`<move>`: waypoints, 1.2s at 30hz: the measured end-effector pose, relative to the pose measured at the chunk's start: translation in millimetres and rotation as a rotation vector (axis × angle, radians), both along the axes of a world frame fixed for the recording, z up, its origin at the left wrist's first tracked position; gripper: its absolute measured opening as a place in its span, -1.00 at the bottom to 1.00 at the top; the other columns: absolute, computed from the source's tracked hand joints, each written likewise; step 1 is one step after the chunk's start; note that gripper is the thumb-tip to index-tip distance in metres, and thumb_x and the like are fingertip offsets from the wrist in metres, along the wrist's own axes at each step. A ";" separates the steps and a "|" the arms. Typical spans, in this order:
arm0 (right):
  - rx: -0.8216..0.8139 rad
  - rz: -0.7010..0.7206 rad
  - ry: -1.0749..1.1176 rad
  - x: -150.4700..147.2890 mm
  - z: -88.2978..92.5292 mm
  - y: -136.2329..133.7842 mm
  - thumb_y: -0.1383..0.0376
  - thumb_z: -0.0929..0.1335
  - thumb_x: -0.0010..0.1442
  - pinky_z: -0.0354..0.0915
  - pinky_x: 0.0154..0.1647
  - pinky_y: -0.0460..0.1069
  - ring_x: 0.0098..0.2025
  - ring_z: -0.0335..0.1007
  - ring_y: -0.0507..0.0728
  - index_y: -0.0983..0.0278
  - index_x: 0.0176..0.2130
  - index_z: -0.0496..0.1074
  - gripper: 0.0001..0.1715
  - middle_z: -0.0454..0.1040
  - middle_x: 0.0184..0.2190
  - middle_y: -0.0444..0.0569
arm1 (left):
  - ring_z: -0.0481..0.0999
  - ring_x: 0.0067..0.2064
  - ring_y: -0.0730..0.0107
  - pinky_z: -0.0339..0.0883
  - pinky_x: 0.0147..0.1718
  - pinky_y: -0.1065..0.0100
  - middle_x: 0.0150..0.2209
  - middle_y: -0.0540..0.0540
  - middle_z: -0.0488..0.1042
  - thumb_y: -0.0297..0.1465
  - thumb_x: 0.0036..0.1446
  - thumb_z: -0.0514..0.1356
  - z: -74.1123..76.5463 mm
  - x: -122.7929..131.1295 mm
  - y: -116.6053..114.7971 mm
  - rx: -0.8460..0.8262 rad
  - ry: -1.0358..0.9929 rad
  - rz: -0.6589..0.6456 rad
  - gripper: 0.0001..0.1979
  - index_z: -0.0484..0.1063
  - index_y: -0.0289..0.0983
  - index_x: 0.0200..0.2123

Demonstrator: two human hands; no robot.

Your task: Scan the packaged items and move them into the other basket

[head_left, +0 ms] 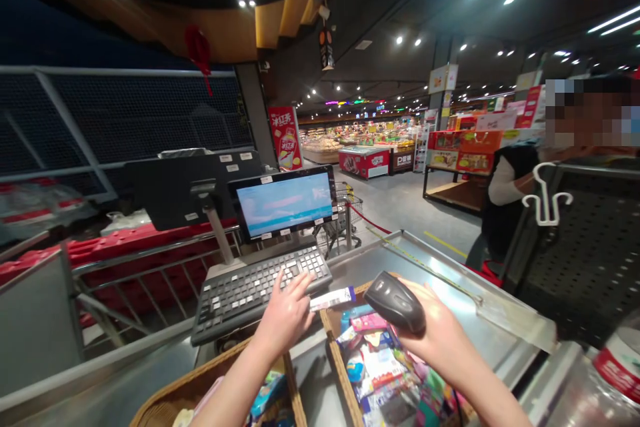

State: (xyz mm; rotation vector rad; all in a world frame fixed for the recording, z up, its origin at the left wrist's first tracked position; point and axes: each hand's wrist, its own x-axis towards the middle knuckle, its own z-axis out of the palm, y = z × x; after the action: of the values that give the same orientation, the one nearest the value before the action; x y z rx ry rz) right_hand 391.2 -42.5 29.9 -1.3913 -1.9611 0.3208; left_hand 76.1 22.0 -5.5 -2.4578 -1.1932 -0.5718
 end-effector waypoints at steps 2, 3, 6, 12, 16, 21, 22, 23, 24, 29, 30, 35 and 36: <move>0.010 0.034 -0.029 -8.1 2.0 -1.8 0.29 0.38 -0.01 -0.02 0.35 0.45 0.26 0.29 0.42 0.21 -0.01 0.52 -0.49 0.48 0.15 0.12 | 0.32 0.29 0.03 -0.29 0.34 -0.31 0.27 -0.22 0.36 -0.41 0.17 0.18 2.4 -6.7 -5.1 0.024 0.013 0.027 -0.87 0.44 -0.22 -0.45; 0.021 0.049 -0.038 -11.6 2.8 -2.6 0.31 0.38 -0.02 0.00 0.35 0.42 0.26 0.29 0.41 0.21 -0.03 0.53 -0.50 0.48 0.15 0.12 | 0.32 0.29 0.04 -0.29 0.34 -0.31 0.27 -0.23 0.35 -0.41 0.17 0.18 3.5 -10.0 -7.5 0.037 0.017 0.039 -0.86 0.43 -0.23 -0.45; 0.052 0.071 -0.052 -20.6 4.5 -4.9 0.33 0.38 -0.04 0.11 0.32 0.35 0.25 0.31 0.41 0.23 -0.07 0.55 -0.53 0.50 0.12 0.11 | 0.32 0.29 0.05 -0.30 0.35 -0.30 0.27 -0.23 0.35 -0.42 0.18 0.18 7.2 -19.5 -14.3 0.069 0.017 0.060 -0.86 0.42 -0.23 -0.45; 0.058 0.081 -0.083 -36.6 7.7 -11.0 0.35 0.38 -0.05 0.13 0.29 0.36 0.21 0.34 0.42 0.21 -0.06 0.55 -0.51 0.52 0.09 0.09 | 0.30 0.30 0.03 -0.32 0.35 -0.30 0.28 -0.23 0.33 -0.45 0.16 0.19 19.6 -37.5 -26.7 0.104 0.015 0.091 -0.87 0.41 -0.22 -0.46; 0.057 0.109 -0.089 -46.1 8.8 -15.9 0.32 0.40 -0.02 0.11 0.31 0.37 0.22 0.33 0.43 0.22 -0.03 0.54 -0.50 0.54 0.08 0.11 | 0.30 0.30 0.03 -0.31 0.35 -0.30 0.28 -0.25 0.33 -0.45 0.16 0.18 26.8 -47.0 -33.5 0.112 0.014 0.115 -0.88 0.43 -0.22 -0.44; 0.063 0.123 -0.072 -57.1 7.3 -20.9 0.39 0.39 -0.08 0.14 0.30 0.37 0.24 0.31 0.43 0.26 -0.03 0.54 -0.45 0.53 0.09 0.14 | 0.31 0.30 0.01 -0.34 0.35 -0.30 0.29 -0.23 0.32 -0.46 0.19 0.16 29.4 -58.2 -42.7 0.137 0.003 0.125 -0.86 0.45 -0.22 -0.42; 0.070 0.131 -0.072 -59.2 7.3 -21.9 0.40 0.37 -0.08 0.16 0.30 0.35 0.25 0.31 0.42 0.25 -0.03 0.54 -0.44 0.53 0.09 0.13 | 0.31 0.30 0.01 -0.34 0.35 -0.30 0.29 -0.23 0.32 -0.46 0.19 0.16 29.4 -60.6 -44.6 0.141 0.001 0.129 -0.86 0.45 -0.22 -0.42; 0.075 0.135 -0.074 -61.3 7.6 -22.8 0.42 0.37 -0.09 0.17 0.30 0.34 0.25 0.31 0.41 0.25 -0.03 0.53 -0.43 0.53 0.09 0.13 | 0.31 0.30 0.01 -0.35 0.35 -0.30 0.29 -0.23 0.32 -0.46 0.19 0.16 29.3 -63.1 -46.5 0.143 -0.003 0.134 -0.87 0.46 -0.22 -0.41; 0.078 0.133 -0.079 -63.3 8.1 -23.8 0.42 0.36 -0.10 0.17 0.29 0.34 0.25 0.31 0.40 0.25 -0.03 0.53 -0.43 0.53 0.09 0.12 | 0.31 0.30 0.01 -0.35 0.35 -0.29 0.29 -0.23 0.32 -0.46 0.19 0.17 29.1 -65.7 -48.2 0.142 -0.006 0.139 -0.87 0.46 -0.22 -0.41; 0.074 0.152 -0.132 -73.8 9.9 -27.7 0.42 0.34 -0.10 0.10 0.33 0.37 0.23 0.33 0.39 0.22 -0.06 0.54 -0.44 0.56 0.05 0.09 | 0.29 0.32 0.03 -0.37 0.36 -0.28 0.30 -0.21 0.30 -0.41 0.20 0.19 28.2 -78.5 -55.8 0.123 0.001 0.176 -0.86 0.46 -0.22 -0.42; 0.069 0.162 -0.138 -76.4 9.5 -28.2 0.42 0.34 -0.10 0.08 0.33 0.38 0.23 0.32 0.40 0.22 -0.03 0.54 -0.42 0.55 0.06 0.09 | 0.28 0.32 0.03 -0.37 0.35 -0.28 0.30 -0.21 0.30 -0.40 0.21 0.19 28.0 -81.0 -57.3 0.123 0.007 0.183 -0.86 0.46 -0.22 -0.42; 0.018 0.220 -0.139 -92.3 6.9 -32.2 0.40 0.33 -0.09 -0.02 0.34 0.45 0.27 0.26 0.44 0.19 -0.01 0.53 -0.41 0.54 0.06 0.09 | 0.30 0.31 0.00 -0.34 0.34 -0.31 0.28 -0.21 0.33 -0.44 0.19 0.18 25.9 -94.1 -65.0 0.147 0.007 0.207 -0.86 0.47 -0.22 -0.43; 0.011 0.240 -0.139 -95.5 6.9 -33.3 0.41 0.33 -0.09 -0.03 0.34 0.45 0.27 0.26 0.44 0.18 -0.04 0.54 -0.43 0.55 0.04 0.08 | 0.31 0.30 0.00 -0.34 0.34 -0.31 0.28 -0.21 0.34 -0.44 0.19 0.18 25.4 -97.0 -66.6 0.148 0.007 0.212 -0.86 0.47 -0.22 -0.43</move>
State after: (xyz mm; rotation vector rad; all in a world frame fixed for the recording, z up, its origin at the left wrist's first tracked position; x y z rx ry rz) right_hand 295.6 -75.8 36.8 -1.1996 -2.2469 0.3303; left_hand -21.0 -44.6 19.9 -2.1752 -1.3372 -0.5675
